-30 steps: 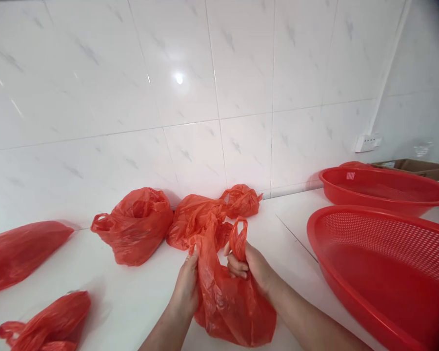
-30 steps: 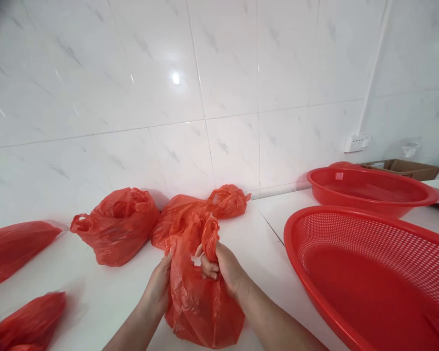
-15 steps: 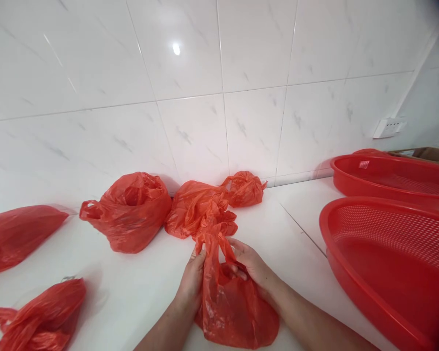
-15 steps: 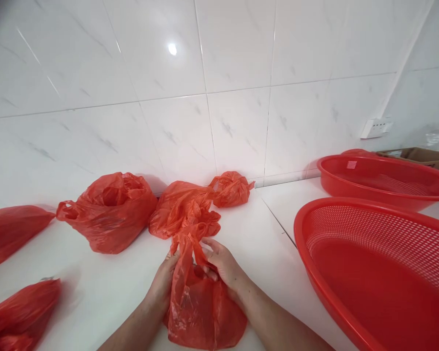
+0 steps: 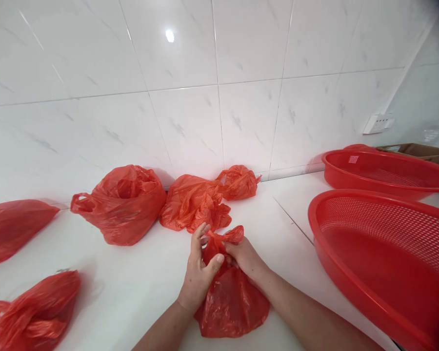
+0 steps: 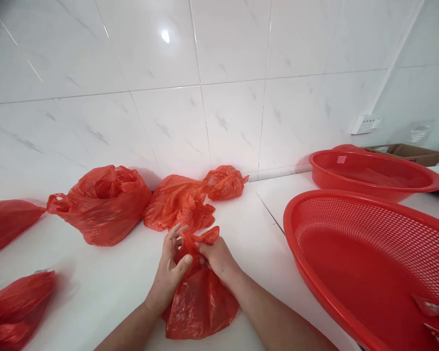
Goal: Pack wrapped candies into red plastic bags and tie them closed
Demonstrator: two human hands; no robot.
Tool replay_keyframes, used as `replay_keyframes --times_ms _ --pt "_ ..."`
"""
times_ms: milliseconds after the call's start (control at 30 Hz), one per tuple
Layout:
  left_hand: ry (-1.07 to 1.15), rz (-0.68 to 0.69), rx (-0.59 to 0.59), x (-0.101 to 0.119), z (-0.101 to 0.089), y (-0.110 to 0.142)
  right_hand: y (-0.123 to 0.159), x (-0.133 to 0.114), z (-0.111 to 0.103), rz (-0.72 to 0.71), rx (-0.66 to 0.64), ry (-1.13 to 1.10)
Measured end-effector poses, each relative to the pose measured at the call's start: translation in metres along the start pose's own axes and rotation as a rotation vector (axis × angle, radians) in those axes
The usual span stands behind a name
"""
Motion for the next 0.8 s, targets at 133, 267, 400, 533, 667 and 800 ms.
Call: replay_keyframes --times_ms 133,267,400,533,667,800 --pt "-0.052 -0.017 -0.023 -0.001 0.002 -0.001 0.004 -0.001 0.001 -0.061 -0.034 0.097" --pt "0.086 -0.186 -0.090 -0.007 0.002 -0.004 0.004 0.001 -0.005 0.005 -0.142 -0.068" --pt "0.009 -0.185 0.002 -0.015 -0.005 -0.008 0.002 0.004 -0.012 0.096 -0.147 -0.175" --pt "-0.050 -0.127 0.026 -0.018 -0.009 -0.011 0.001 0.001 -0.014 0.038 -0.208 -0.125" --pt "-0.126 -0.037 0.080 -0.012 -0.010 -0.009 0.002 -0.002 -0.012 -0.092 -0.144 0.110" --pt "-0.250 0.182 0.043 -0.004 -0.006 0.000 0.002 0.002 -0.011 -0.228 0.034 0.409"
Point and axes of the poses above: each hand's wrist, its own y-axis away from the middle knuckle, its own z-axis out of the palm, x = y × z, the point moved 1 cm from there along -y, towards the middle knuckle, and after that the axes turned 5 degrees about x, right-handed, at the moved point
